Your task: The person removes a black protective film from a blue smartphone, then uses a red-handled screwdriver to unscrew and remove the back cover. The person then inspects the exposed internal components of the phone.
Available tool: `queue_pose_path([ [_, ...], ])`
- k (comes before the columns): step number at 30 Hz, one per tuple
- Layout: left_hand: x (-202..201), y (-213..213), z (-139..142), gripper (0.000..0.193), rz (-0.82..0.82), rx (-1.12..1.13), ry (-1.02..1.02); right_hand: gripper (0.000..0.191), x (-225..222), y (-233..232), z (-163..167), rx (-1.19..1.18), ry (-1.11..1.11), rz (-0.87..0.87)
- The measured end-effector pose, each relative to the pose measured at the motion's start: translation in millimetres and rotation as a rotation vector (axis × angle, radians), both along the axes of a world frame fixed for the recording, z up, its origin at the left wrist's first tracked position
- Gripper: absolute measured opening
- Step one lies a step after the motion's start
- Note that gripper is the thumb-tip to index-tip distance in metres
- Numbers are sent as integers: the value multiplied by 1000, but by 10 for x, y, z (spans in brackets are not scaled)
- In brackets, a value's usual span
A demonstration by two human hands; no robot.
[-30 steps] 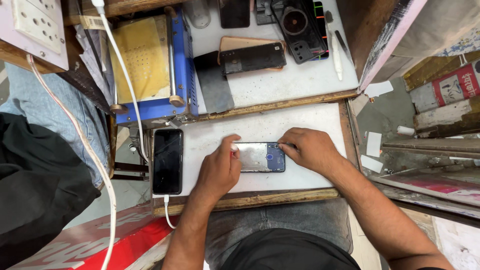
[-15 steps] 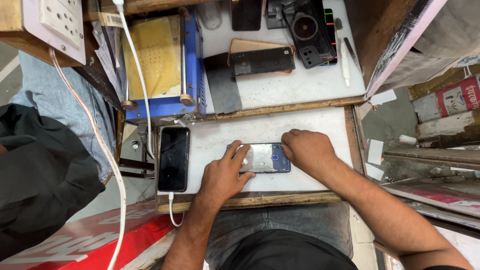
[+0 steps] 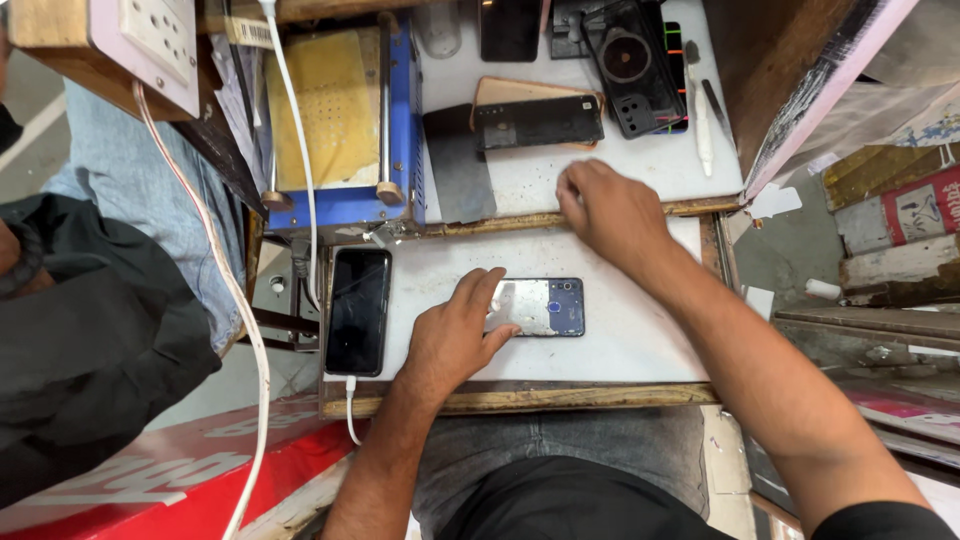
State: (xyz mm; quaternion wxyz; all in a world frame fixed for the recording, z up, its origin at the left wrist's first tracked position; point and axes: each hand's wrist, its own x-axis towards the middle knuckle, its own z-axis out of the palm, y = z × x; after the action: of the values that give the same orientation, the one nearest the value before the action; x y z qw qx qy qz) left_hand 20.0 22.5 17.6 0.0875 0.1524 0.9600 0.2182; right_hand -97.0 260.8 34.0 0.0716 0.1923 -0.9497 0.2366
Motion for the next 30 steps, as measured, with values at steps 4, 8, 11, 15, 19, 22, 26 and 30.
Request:
queue_pose_path([
  [4, 39, -14, 171, 65, 68, 192, 72, 18, -337, -80, -59, 24, -8, -14],
  [8, 124, -71, 256, 47, 87, 405, 131, 19, -382, -33, -196, -36, 24, 3],
  [11, 200, -80, 248, 33, 151, 699, 51, 16, -351, 85, -258, -222, 19, 49],
  [15, 246, 28, 146, 21, 108, 906, 129, 26, 27, 299, -329, -473, -319, -87],
  [19, 166, 368, -94, 31, 50, 1011, 272, 39, 538, 404, -461, -538, -274, 53],
  [22, 123, 587, -251, 41, 45, 840, 328, 37, 796, 446, -577, -515, -320, 23],
  [26, 34, 779, -327, 37, 13, 807, 390, 31, 857, 458, -672, -465, -266, 7],
  [30, -68, 877, -336, 33, 8, 787, 409, 30, 848, 398, -696, -522, -226, -13],
])
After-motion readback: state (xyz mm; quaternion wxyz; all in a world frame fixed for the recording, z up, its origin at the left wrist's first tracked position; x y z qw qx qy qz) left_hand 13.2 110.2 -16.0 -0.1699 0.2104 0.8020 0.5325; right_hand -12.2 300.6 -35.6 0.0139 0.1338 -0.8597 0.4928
